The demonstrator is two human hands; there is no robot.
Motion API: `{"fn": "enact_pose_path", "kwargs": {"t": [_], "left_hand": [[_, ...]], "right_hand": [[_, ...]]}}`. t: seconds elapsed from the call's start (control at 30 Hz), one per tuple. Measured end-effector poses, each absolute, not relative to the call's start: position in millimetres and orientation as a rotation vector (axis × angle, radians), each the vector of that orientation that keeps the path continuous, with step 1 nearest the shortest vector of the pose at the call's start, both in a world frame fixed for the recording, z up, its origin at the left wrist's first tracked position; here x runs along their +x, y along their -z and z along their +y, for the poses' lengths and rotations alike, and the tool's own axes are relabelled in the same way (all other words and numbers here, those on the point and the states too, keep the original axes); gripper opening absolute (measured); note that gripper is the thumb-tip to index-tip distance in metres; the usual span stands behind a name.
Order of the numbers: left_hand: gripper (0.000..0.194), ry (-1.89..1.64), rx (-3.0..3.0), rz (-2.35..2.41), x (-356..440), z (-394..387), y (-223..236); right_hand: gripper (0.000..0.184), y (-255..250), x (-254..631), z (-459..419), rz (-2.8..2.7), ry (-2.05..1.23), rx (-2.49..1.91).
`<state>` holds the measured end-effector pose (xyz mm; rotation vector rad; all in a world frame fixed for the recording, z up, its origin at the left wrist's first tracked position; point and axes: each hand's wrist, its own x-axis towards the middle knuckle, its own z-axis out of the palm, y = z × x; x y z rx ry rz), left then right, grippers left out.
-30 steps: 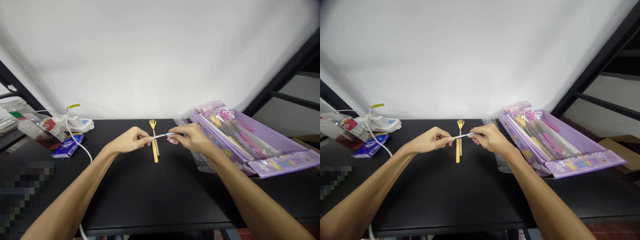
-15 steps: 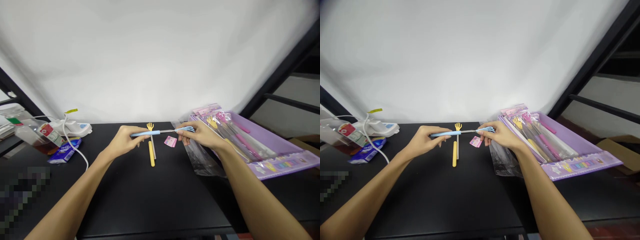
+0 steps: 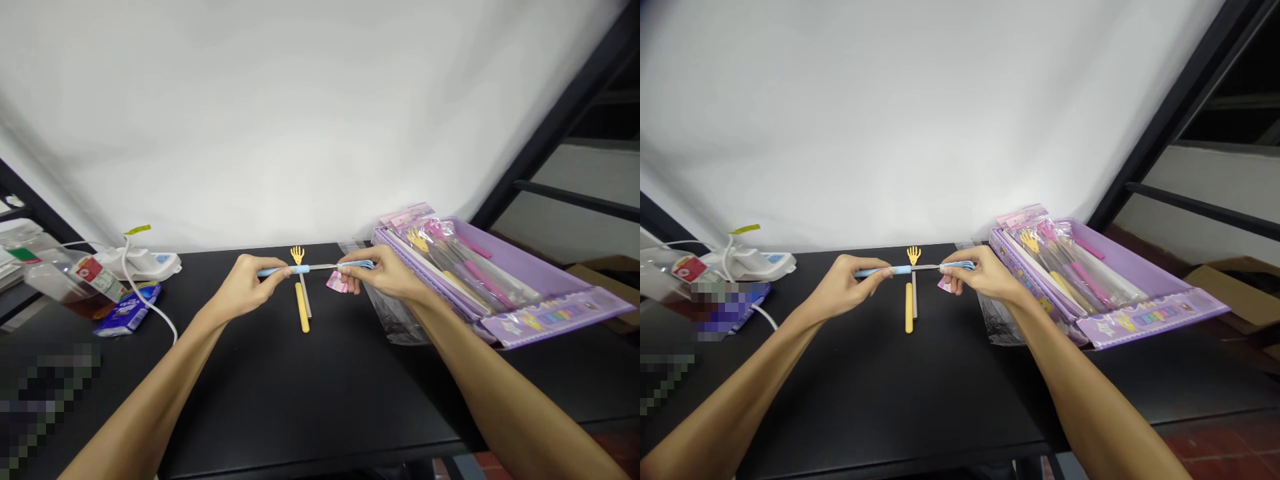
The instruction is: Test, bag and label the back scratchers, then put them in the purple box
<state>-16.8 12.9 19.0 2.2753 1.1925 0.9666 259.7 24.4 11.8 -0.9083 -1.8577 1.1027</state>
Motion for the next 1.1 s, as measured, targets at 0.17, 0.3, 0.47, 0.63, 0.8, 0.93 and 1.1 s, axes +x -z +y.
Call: {"fn": "enact_pose_path", "kwargs": {"t": [0.17,0.3,0.47,0.63,0.8,0.93,1.1], "left_hand": [[0.041,-0.768,2.054,1.288,-18,15,-20],[0.046,-0.653,2.095,1.299,-29,19,-24],[0.036,-0.86,2.759,1.348,-34,18,-20],[0.03,-0.825,3.097,1.19,-8,13,-2],[0.025,-1.113,3.061,1.152,12,7,6],[0.024,-1.17,3.014,1.11,16,2,3],[0.026,-0.987,2.926,1.247,-13,19,0]], "right_hand": [[0.028,-1,254,29,-1.83,-1.058,-0.923],[0.027,3,248,31,-1.869,-1.047,-0.967],[0.028,-4,249,31,-1.866,-1.123,-0.986],[0.035,-6,246,27,-1.809,-1.256,-0.998],[0.034,0,225,19,-1.484,-1.327,-0.867],[0.029,5,213,17,-1.378,-1.362,-0.78],[0.03,-1,244,33,-1.151,-1.217,-0.855]]}}
